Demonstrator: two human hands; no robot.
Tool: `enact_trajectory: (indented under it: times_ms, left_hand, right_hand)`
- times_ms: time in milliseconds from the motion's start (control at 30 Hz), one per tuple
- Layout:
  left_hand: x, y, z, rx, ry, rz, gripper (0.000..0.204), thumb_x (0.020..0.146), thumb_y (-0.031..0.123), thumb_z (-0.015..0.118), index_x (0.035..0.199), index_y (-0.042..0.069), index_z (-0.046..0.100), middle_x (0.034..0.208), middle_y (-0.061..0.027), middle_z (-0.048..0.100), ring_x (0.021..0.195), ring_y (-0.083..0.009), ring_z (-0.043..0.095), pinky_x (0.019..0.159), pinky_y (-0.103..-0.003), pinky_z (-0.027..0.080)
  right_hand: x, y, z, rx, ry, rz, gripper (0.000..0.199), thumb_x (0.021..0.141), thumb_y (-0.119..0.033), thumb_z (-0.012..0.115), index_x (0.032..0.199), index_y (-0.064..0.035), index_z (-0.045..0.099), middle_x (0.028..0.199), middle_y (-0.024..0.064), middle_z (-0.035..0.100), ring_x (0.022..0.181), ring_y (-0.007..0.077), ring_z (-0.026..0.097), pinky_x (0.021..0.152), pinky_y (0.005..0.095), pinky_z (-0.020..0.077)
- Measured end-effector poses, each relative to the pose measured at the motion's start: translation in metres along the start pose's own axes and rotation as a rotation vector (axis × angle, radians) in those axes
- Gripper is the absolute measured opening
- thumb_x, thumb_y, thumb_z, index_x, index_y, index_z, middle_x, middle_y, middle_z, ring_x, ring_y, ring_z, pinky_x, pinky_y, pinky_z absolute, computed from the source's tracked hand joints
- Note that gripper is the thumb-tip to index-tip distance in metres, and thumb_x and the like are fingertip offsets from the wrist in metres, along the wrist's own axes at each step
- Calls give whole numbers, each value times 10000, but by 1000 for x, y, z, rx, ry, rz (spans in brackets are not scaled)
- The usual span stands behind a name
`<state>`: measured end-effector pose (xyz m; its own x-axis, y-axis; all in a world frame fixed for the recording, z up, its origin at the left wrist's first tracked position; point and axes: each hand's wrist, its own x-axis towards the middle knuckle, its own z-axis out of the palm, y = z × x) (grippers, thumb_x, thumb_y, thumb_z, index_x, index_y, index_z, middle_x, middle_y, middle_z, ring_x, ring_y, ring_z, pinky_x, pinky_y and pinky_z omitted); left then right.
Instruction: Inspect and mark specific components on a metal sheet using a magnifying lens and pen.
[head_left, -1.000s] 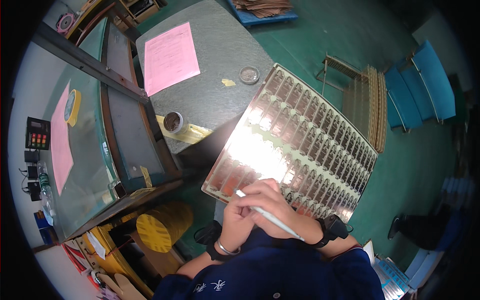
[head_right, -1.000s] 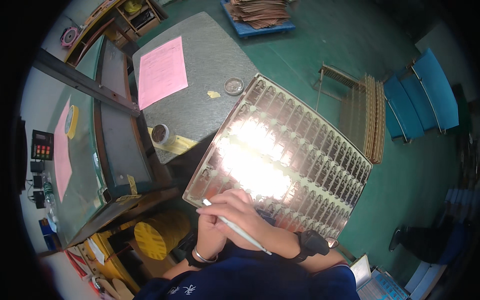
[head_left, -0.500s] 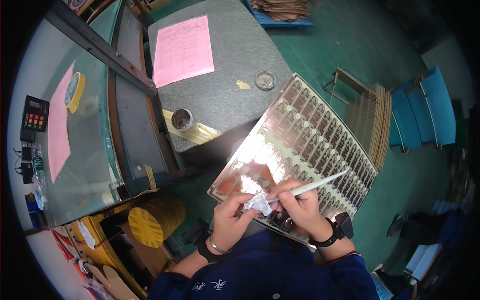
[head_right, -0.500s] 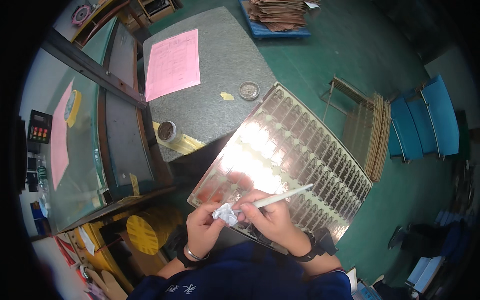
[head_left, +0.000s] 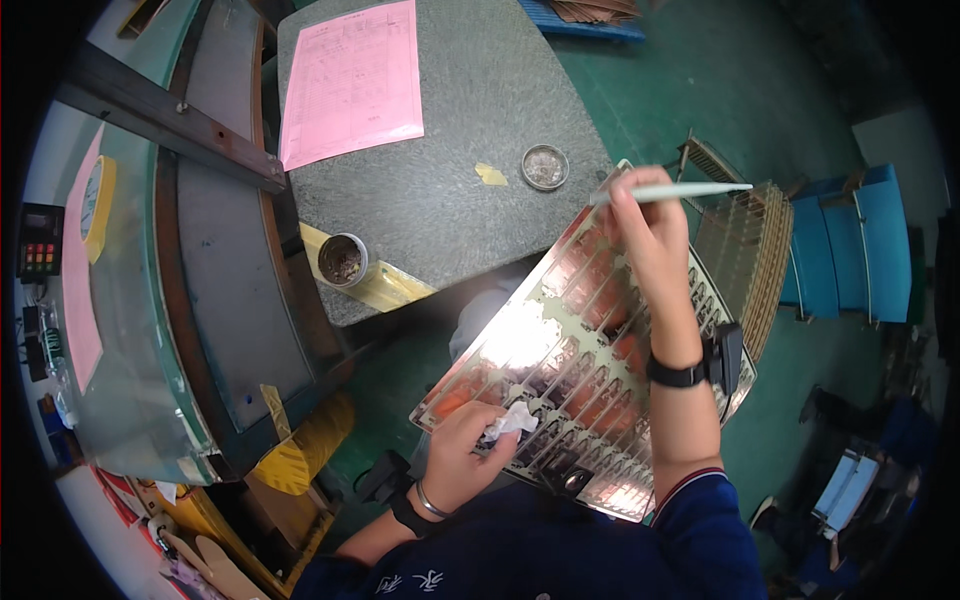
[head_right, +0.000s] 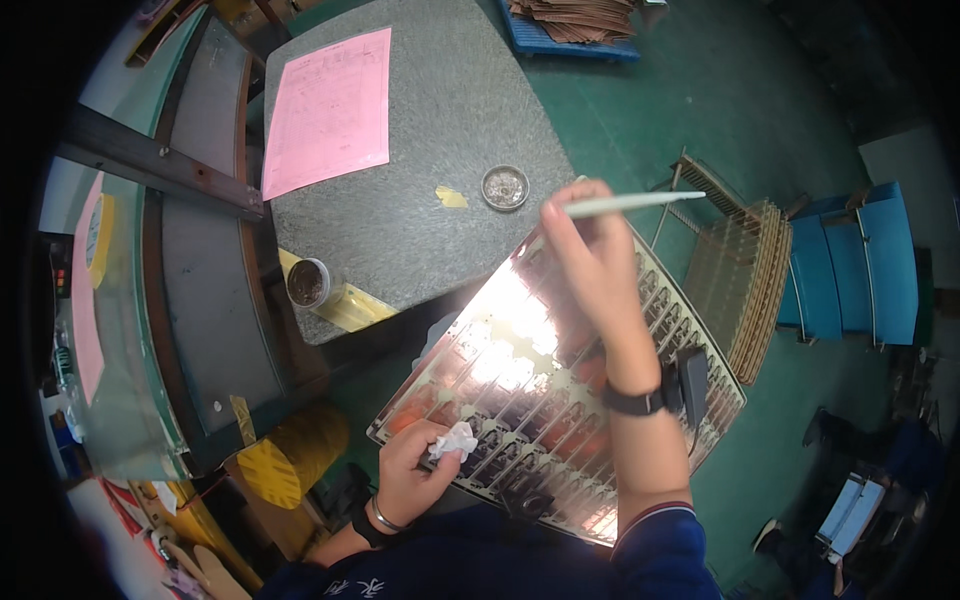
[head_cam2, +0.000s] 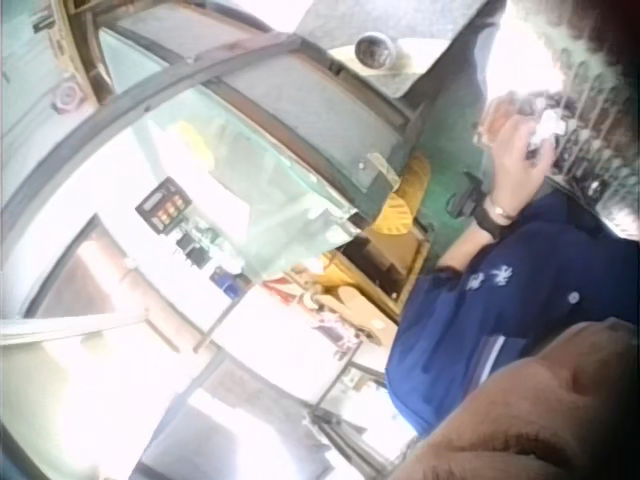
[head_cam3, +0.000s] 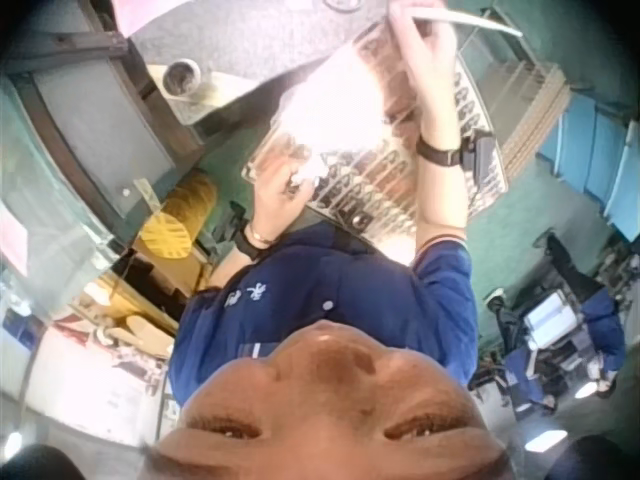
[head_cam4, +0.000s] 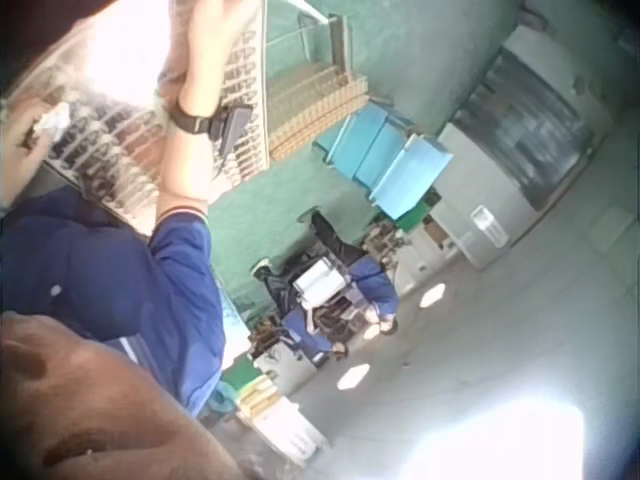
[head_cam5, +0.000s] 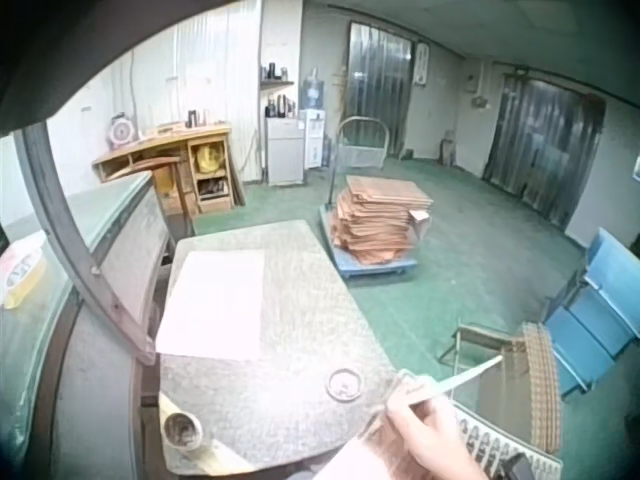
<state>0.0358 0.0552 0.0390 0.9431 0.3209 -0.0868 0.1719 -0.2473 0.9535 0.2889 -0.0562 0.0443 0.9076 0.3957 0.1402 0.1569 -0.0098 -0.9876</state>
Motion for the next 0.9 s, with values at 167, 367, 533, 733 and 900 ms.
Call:
enact_trajectory:
  times_ms: [167,367,533,733,900]
  left_hand:
    - [13,-9,4,112,-69,112,223,687,100,711,864,8,610,793,-121,635,715,-281,625,632,-334,501]
    - [23,-10,4,219,-129,118,227,677,120,716,864,48,609,811,-69,645,717,-238,630,632,-321,500]
    - [22,-16,6,273,-142,152,255,636,131,732,855,66,618,811,-52,642,704,-220,624,620,-305,490]
    - [22,-18,8,276,-138,216,295,647,151,733,900,72,601,834,-30,636,718,-189,622,628,-284,488]
    - [22,-19,9,271,-131,212,301,609,125,740,880,73,619,810,-55,646,705,-221,628,629,-308,501]
  right_hand:
    - [53,43,-3,-256,-17,-60,113,862,-131,568,879,-22,549,756,22,588,666,87,561,585,234,437]
    - [65,61,5,-434,-50,-66,106,800,-115,585,837,-19,559,680,65,580,611,127,575,584,260,447]
    - [64,63,10,-568,-77,-76,118,826,-108,573,844,5,543,692,30,545,603,66,510,555,223,402]
    - [64,65,10,-572,-54,-76,119,787,-117,600,827,-14,555,679,98,586,585,168,579,568,281,452]
    - [62,61,11,-590,-53,-37,109,788,-107,600,821,-10,563,662,79,588,577,140,573,559,269,447]
